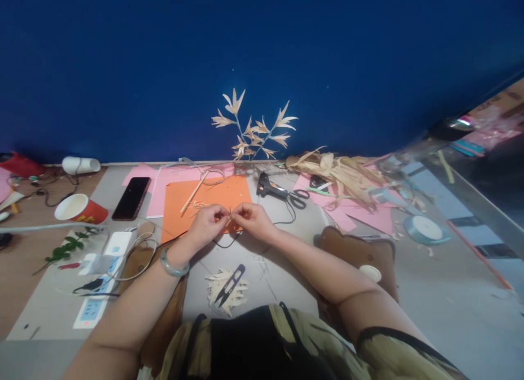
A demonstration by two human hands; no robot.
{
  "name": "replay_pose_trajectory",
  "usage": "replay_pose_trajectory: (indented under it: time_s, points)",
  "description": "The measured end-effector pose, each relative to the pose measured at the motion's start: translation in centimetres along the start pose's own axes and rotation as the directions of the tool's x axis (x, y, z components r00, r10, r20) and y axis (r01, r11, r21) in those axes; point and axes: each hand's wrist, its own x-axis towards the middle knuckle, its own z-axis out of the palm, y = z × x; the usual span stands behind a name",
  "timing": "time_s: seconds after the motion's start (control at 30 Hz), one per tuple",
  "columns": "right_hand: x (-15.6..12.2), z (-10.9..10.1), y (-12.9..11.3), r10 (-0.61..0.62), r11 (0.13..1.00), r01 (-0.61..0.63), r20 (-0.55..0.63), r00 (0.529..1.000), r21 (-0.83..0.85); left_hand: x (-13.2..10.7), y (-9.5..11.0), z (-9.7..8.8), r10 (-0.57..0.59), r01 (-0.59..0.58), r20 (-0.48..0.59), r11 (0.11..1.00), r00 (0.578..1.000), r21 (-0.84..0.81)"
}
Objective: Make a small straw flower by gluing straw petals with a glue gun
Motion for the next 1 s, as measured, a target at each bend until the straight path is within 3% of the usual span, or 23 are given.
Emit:
replay_pose_trajectory:
  time_s: [0.17, 0.33, 0.7, 0.87, 1.0]
  points:
    - [0.0, 0.0, 0.1, -0.019, 0.999, 0.019, -0.004, 1.000, -0.045, 0.1, 0.2, 0.2, -0.058, 0.058, 0.001, 0.994, 0.998, -0.095]
    - [0.3, -0.1, -0.1, 0.032, 0.998, -0.034, 0.029, 0.999, 0.062, 0.1, 0.8, 0.2, -0.156, 0.155, 0.013, 0.959, 0.988, -0.237]
    - [0.5, -0.3, -0.1, 0.185, 0.910, -0.253, 0.224, 0.957, 0.327, 0.0, 2.4, -1.0, -0.252, 0.336, 0.231, 0.802, 0.940, -0.493]
    - [0.5, -0.5, -0.3, 0.175, 0.925, -0.232, 0.206, 0.963, 0.300, 0.1, 2.2, -1.2, -0.248, 0.349, 0.266, 0.817, 0.931, -0.459]
    - [0.5, -0.7, -0.5, 0.118, 0.974, -0.140, 0.127, 0.985, 0.181, 0.3, 1.7, -1.1, -0.219, 0.282, 0.208, 0.892, 0.953, -0.353]
